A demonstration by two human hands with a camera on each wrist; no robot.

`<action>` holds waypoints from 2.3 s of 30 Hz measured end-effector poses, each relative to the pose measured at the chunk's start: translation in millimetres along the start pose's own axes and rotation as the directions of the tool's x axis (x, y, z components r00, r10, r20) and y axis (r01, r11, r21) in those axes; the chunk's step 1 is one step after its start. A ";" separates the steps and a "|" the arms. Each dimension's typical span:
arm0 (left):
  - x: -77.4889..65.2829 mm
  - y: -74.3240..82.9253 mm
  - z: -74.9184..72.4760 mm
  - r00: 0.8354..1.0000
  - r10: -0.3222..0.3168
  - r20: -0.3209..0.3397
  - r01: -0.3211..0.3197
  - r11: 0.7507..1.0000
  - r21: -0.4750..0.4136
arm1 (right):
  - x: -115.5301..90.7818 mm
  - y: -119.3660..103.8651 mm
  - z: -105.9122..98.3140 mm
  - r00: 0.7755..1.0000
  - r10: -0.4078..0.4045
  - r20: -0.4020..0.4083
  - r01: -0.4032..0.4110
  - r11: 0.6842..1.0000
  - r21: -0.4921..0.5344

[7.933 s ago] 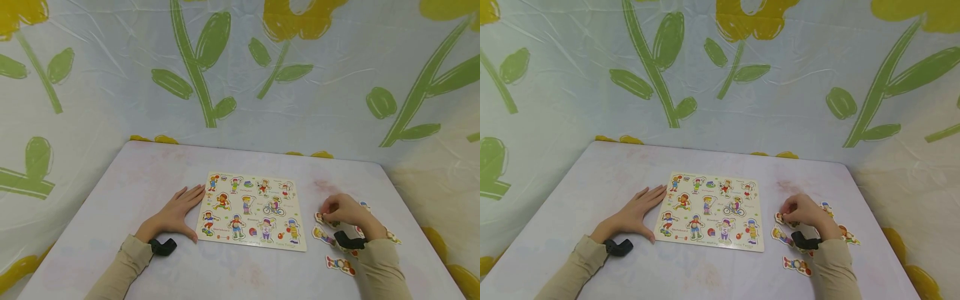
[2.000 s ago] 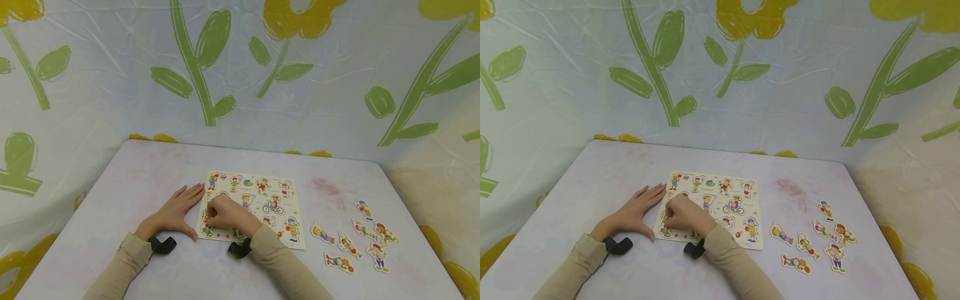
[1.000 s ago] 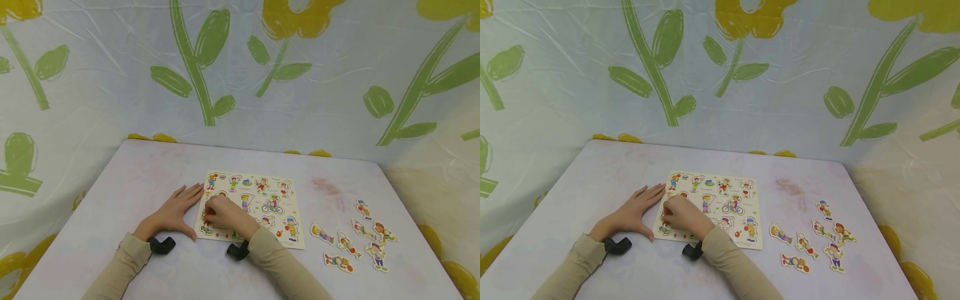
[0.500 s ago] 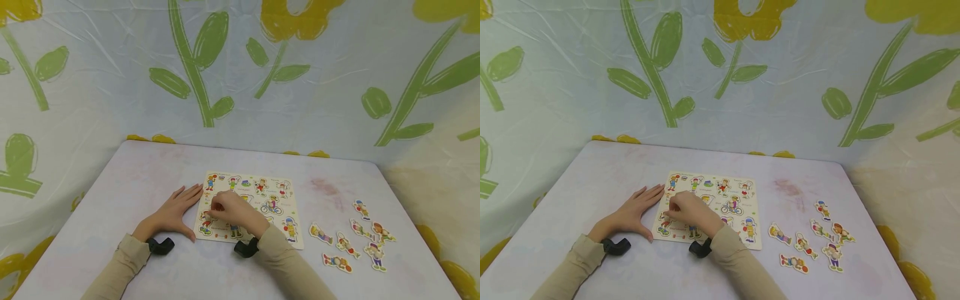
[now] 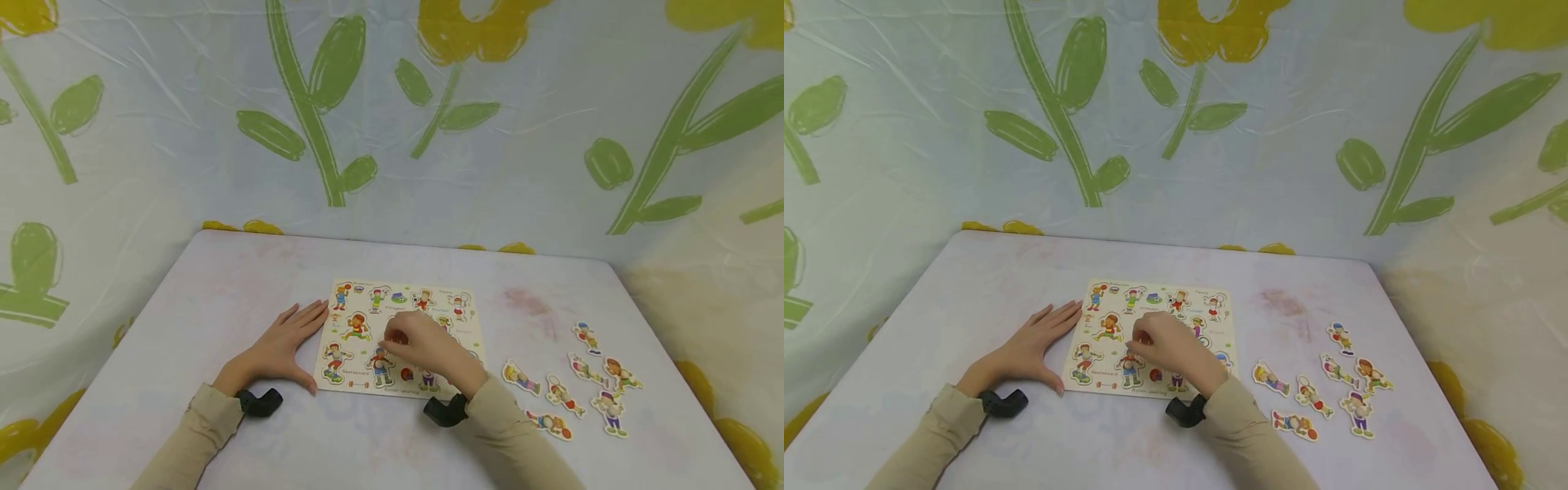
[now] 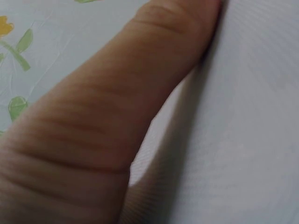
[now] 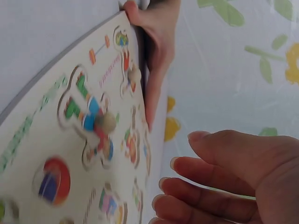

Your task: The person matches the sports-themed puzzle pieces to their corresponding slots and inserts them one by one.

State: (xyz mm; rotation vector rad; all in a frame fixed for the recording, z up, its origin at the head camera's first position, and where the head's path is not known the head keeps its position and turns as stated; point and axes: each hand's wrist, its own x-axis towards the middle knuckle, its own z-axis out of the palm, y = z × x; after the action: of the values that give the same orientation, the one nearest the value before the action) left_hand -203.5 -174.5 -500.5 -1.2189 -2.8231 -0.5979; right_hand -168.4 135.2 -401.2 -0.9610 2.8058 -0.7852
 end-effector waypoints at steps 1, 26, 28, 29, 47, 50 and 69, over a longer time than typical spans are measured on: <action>0.0 0.2 -0.2 1.000 0.001 0.001 -0.001 1.000 0.003 | -3.7 2.6 -2.9 1.000 0.006 -0.009 -0.006 1.000 0.000; 1.0 3.1 -5.6 1.000 0.008 -0.003 -0.008 1.000 -0.010 | -89.8 65.0 -76.3 0.963 0.164 -0.215 -0.175 0.984 -0.031; 0.4 2.4 -5.0 1.000 0.010 -0.008 -0.010 1.000 -0.008 | -95.9 69.4 -80.4 0.957 0.167 -0.237 -0.181 0.983 -0.039; 0.2 1.8 -4.6 1.000 0.010 -0.010 -0.010 1.000 -0.006 | -98.9 71.1 -82.5 0.954 0.169 -0.247 -0.184 0.982 -0.042; 0.5 0.8 -4.0 1.000 -0.007 0.024 0.008 1.000 -0.009 | -149.6 99.8 -82.6 0.924 0.379 -0.039 -0.381 0.924 -0.038; 0.0 0.1 -3.6 1.000 0.006 0.003 -0.006 1.000 -0.008 | -154.4 106.5 -76.9 0.918 0.396 0.024 -0.396 0.918 -0.014; 2.2 1.0 -6.5 1.000 0.012 0.025 -0.012 1.000 -0.002 | -156.7 114.9 -59.6 0.908 0.416 0.053 -0.418 0.908 0.026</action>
State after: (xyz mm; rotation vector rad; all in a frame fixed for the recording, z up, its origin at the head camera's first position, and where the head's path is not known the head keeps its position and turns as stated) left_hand -205.2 -174.6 -493.8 -1.2518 -2.8340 -0.5889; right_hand -119.9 331.6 -420.5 -0.3392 2.7906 -0.7364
